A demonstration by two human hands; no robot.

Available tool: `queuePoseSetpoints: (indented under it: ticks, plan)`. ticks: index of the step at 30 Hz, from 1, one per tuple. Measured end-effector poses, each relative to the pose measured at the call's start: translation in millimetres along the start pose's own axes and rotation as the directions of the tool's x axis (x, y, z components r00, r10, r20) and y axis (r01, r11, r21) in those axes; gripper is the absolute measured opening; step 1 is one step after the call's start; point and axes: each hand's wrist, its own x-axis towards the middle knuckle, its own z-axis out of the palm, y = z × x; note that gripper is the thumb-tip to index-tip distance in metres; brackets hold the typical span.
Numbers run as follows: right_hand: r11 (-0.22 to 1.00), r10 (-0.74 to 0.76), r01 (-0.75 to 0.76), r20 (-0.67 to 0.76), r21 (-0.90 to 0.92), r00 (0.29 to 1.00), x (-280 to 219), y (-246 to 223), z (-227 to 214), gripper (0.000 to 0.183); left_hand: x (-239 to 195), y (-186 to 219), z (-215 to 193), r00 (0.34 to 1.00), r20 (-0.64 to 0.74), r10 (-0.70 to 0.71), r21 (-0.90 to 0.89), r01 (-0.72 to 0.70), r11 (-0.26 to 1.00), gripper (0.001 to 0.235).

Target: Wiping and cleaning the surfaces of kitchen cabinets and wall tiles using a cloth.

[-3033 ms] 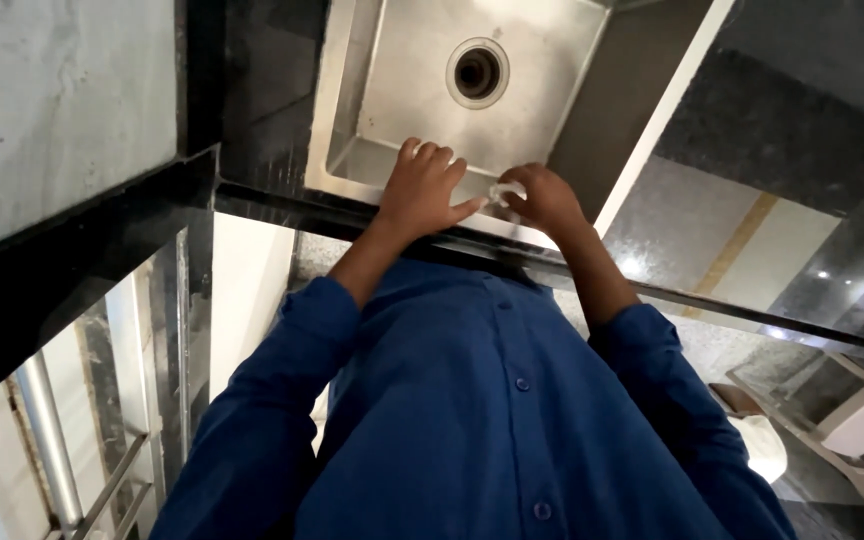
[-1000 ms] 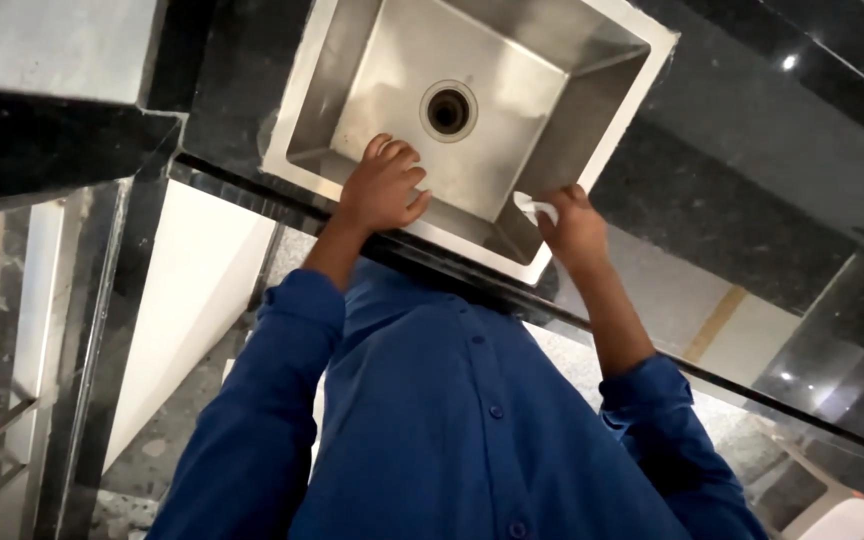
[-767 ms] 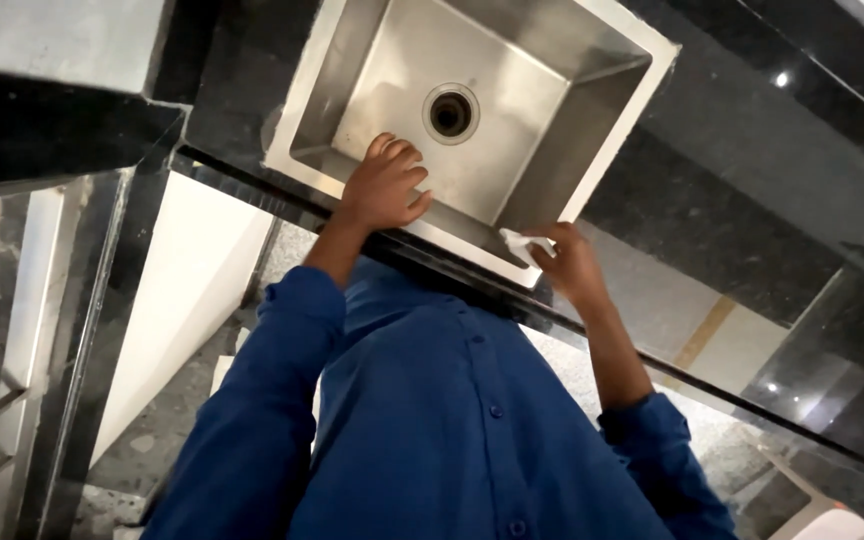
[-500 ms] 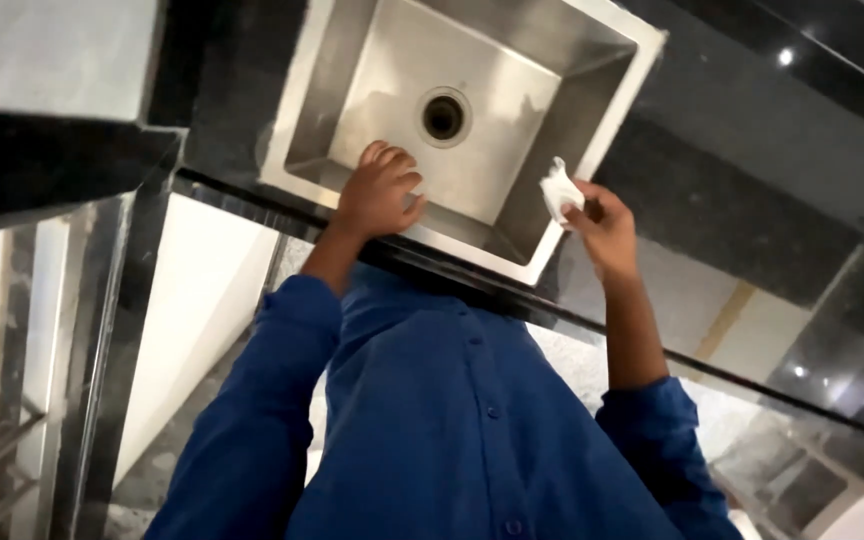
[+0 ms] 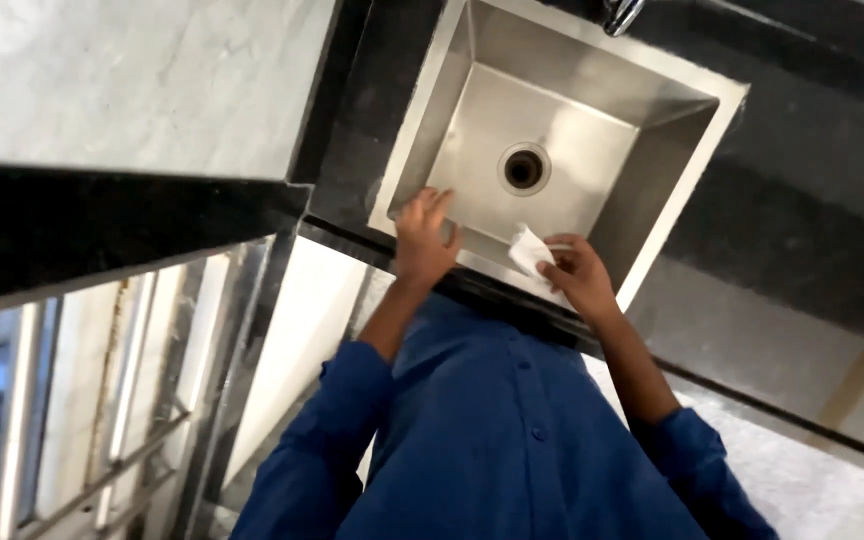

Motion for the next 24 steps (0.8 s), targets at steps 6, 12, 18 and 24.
queuePoseSetpoints:
  ticks: [6,12,18,24]
  plan:
    - [0.993,-0.083,0.077,0.071,0.092,0.994,36,-8,49,0.036,7,-58,-45,0.995,0.089,-0.035,0.216,0.015,0.976,0.057]
    - [0.991,-0.105,0.096,0.105,0.092,0.989,66,-33,115,0.042,35,-77,-71,0.952,0.301,0.048,0.260,-0.131,0.957,0.056]
    - [0.977,-0.189,0.183,-0.042,-0.107,0.981,109,-3,175,0.039,55,-100,-66,0.893,0.440,0.096,0.273,-0.235,0.933,0.055]
    - [0.949,-0.289,0.277,-0.068,-0.148,0.955,118,-15,207,0.031,67,-118,-67,0.877,0.445,0.183,0.160,-0.279,0.947,0.043]
